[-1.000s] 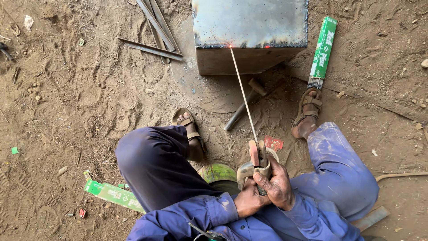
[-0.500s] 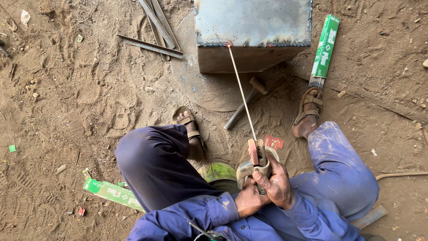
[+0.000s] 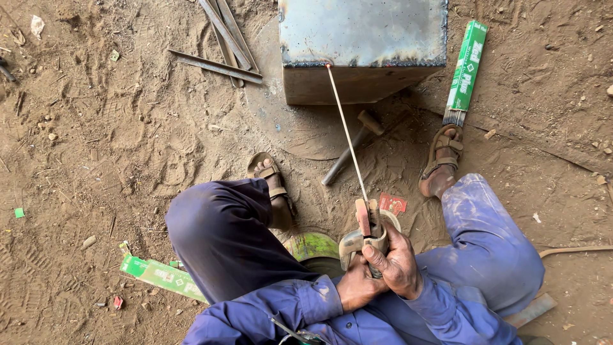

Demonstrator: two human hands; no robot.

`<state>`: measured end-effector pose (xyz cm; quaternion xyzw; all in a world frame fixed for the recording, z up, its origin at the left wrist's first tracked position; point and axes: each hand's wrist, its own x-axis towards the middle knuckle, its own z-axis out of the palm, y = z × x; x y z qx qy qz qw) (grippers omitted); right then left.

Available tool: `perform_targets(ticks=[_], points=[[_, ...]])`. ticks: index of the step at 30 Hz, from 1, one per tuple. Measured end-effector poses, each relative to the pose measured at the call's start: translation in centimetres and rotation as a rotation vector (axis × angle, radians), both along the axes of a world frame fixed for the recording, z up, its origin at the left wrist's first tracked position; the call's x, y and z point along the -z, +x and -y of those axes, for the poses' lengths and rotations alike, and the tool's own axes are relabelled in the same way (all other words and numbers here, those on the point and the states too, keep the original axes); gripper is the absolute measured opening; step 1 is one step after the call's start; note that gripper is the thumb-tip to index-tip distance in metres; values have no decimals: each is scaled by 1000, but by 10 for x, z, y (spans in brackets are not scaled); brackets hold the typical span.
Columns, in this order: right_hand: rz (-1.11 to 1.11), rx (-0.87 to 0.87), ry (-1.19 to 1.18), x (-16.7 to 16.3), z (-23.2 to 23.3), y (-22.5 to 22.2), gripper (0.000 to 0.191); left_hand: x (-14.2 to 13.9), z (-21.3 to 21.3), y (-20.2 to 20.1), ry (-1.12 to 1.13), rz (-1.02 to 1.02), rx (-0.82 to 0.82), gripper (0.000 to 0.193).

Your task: The person sits on the ground and welds the edges of a square metal box using an electrode holder, striking arcs that produce sparks along the box seams. They reposition the box, weld different corners and sides, and continue welding along the top edge.

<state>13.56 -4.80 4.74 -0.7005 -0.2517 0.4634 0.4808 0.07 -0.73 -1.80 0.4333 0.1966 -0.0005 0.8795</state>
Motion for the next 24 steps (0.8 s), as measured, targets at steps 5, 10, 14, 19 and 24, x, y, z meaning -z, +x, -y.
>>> perform_targets(ticks=[5, 10, 14, 19, 24], points=[[-9, 11, 20, -1, -1, -1, 60, 1, 1, 0, 14, -24, 15, 36], [-44, 18, 10, -1, -1, -1, 61, 1, 0, 0, 34, -42, 27, 34], [-13, 8, 8, 0, 0, -1, 61, -1, -2, 0, 29, -37, 15, 37], [-26, 10, 28, 0, 0, -1, 59, 1, -1, 0, 9, -32, 26, 36], [-60, 23, -11, -2, -2, -1, 62, 7, 1, -2, 63, -60, 95, 33]])
